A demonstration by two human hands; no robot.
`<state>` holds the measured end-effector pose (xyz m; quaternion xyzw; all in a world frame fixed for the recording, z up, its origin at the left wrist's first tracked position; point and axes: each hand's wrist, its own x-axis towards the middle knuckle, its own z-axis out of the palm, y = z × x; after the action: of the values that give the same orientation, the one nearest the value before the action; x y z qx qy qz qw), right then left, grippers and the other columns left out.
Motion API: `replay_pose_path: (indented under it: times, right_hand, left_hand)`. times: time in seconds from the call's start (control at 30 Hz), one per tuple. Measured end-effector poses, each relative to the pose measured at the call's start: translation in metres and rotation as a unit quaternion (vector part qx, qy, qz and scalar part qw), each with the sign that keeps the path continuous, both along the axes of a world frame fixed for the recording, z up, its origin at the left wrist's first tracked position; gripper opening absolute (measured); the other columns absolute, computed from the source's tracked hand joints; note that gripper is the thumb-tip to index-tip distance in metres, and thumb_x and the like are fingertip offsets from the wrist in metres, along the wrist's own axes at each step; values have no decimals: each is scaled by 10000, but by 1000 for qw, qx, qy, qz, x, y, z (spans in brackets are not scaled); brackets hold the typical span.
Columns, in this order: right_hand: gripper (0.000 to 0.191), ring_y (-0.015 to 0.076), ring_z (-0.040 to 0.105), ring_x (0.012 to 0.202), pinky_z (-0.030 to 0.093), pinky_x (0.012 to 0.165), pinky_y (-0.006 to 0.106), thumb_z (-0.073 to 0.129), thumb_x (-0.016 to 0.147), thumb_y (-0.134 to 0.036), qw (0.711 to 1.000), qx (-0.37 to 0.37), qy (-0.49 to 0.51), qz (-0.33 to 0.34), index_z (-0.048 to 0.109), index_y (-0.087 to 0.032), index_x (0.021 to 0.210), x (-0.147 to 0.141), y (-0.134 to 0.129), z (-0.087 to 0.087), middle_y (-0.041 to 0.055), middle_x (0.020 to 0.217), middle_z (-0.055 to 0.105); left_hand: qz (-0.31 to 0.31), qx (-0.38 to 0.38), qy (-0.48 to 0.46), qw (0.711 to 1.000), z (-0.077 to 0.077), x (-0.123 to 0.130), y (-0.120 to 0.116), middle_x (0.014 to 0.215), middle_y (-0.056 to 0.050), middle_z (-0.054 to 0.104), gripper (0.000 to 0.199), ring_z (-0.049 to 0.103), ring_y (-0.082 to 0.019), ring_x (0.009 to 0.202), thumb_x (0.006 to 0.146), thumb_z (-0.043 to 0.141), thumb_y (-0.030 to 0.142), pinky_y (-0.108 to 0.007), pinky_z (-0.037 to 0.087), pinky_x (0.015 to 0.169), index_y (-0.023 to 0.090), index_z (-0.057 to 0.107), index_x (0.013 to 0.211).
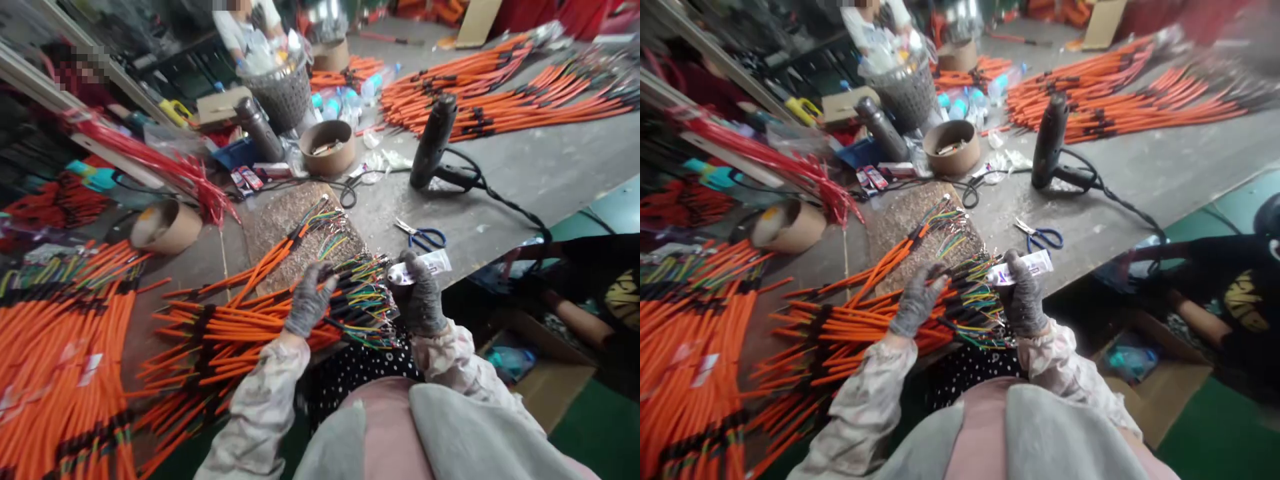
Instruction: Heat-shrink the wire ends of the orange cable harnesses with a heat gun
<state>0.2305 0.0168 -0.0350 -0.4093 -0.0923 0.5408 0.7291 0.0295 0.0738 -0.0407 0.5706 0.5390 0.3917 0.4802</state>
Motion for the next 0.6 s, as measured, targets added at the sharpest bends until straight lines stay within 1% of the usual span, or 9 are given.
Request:
replay_pose_path:
  times: [0.03, 0.07, 0.13, 0.2, 0.27, 0.37, 0.43, 0.5, 0.6]
  right_hand:
    - [331, 131, 516, 524, 460, 480, 255, 818, 818, -516, 999, 7, 24, 25, 620, -251, 817, 1, 7, 1, -37, 651, 557]
    - [369, 126, 505, 513, 439, 463, 247, 838, 789, -544, 998, 15, 34, 53, 625, -244, 795, 0, 14, 2, -36, 639, 554]
    - [426, 132, 541, 540, 444, 472, 244, 841, 770, -613, 995, 29, 20, 91, 663, -226, 794, -5, 24, 4, -18, 663, 600]
    - [476, 155, 607, 602, 495, 533, 263, 788, 815, -676, 992, 38, -23, 120, 705, -207, 809, -12, 32, 4, 14, 710, 662]
    - [507, 173, 644, 642, 538, 610, 294, 729, 870, -697, 981, 50, -79, 172, 738, -193, 820, -20, 38, 6, 37, 732, 697]
    - [500, 169, 638, 632, 528, 626, 306, 722, 888, -691, 941, 75, -172, 281, 775, -194, 914, -35, 46, 12, 37, 771, 722]
    - [517, 150, 596, 593, 486, 593, 295, 724, 876, -715, 912, 113, -231, 319, 776, -214, 990, -49, 52, 18, 23, 784, 715]
    - [494, 162, 581, 614, 472, 604, 309, 723, 875, -718, 889, 168, -285, 317, 767, -232, 953, -64, 58, 25, 22, 781, 695]
    - [361, 232, 620, 769, 506, 750, 372, 771, 868, -597, 865, 223, -348, 284, 729, -246, 799, -83, 65, 35, 48, 789, 688]
  left_hand:
    - [33, 16, 52, 998, -6, -7, 24, 997, -85, 732, 220, 675, -272, 1036, 715, 867, 276, -399, 529, 1036, 220, 744, 889]
    - [43, -2, 89, 995, -13, -12, 46, 861, -56, 696, 193, 657, -248, 931, 676, 869, 224, -367, 535, 964, 222, 710, 784]
    - [14, -80, 114, 990, -22, -16, 79, 653, 3, 586, 230, 578, -191, 714, 645, 860, 188, -300, 516, 767, 222, 632, 649]
    - [-27, -128, 95, 987, -23, -18, 93, 537, 37, 496, 266, 469, -146, 548, 686, 837, 252, -260, 432, 591, 215, 589, 597]
    - [-39, -120, 60, 990, -16, -25, 88, 524, 34, 497, 296, 442, -131, 488, 747, 795, 359, -252, 385, 517, 208, 584, 605]
    - [-3, -76, -37, 996, 6, -43, 63, 678, -14, 654, 286, 611, -167, 603, 722, 812, 452, -275, 513, 590, 207, 662, 731]
    - [28, -36, -87, 995, 22, -55, 45, 809, -39, 737, 332, 695, -205, 721, 663, 858, 474, -308, 589, 685, 217, 724, 826]
    - [34, -2, -82, 996, 32, -62, 31, 810, -43, 754, 357, 701, -216, 716, 646, 870, 503, -317, 603, 678, 218, 760, 832]
    - [38, 43, -46, 997, 34, -65, 15, 651, -30, 700, 364, 648, -192, 613, 673, 857, 547, -294, 571, 619, 203, 739, 684]
